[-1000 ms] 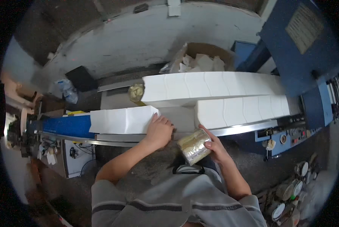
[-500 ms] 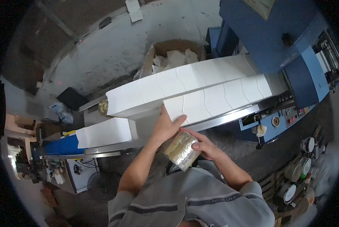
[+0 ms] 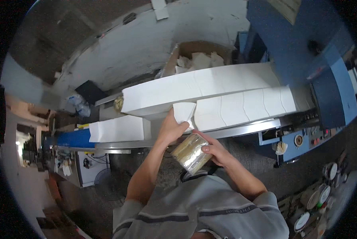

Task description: Organizing and aligning paper product blocks on a conveyor belt in a paper mill.

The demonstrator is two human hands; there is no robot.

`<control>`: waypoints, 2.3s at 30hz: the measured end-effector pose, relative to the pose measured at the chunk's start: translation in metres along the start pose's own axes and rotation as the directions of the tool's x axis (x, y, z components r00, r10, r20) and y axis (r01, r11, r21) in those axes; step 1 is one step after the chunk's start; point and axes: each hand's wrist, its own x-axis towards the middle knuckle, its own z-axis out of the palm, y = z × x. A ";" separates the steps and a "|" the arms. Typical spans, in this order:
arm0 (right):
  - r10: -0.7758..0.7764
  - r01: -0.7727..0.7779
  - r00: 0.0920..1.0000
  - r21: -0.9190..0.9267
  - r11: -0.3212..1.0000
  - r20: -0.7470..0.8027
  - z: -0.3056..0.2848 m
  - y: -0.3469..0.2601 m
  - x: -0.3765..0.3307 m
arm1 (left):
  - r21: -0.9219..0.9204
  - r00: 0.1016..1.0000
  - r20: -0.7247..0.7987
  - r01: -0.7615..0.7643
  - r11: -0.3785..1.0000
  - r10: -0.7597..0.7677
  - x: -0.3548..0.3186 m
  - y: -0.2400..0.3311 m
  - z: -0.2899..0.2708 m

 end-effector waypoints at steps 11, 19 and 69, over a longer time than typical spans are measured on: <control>-0.044 0.037 0.985 -0.046 0.998 -0.167 -0.004 0.011 0.010 | -0.519 0.989 0.033 0.139 0.843 -0.143 0.004 -0.152 -0.097; -0.069 0.051 0.970 -0.081 0.995 -0.231 0.018 0.009 0.014 | 0.750 0.724 0.089 -0.500 0.432 0.684 -0.026 -0.066 -0.056; -0.073 0.063 0.974 -0.052 0.997 -0.214 -0.044 -0.026 -0.024 | 0.653 0.670 0.027 -0.574 0.495 0.741 -0.009 -0.005 0.017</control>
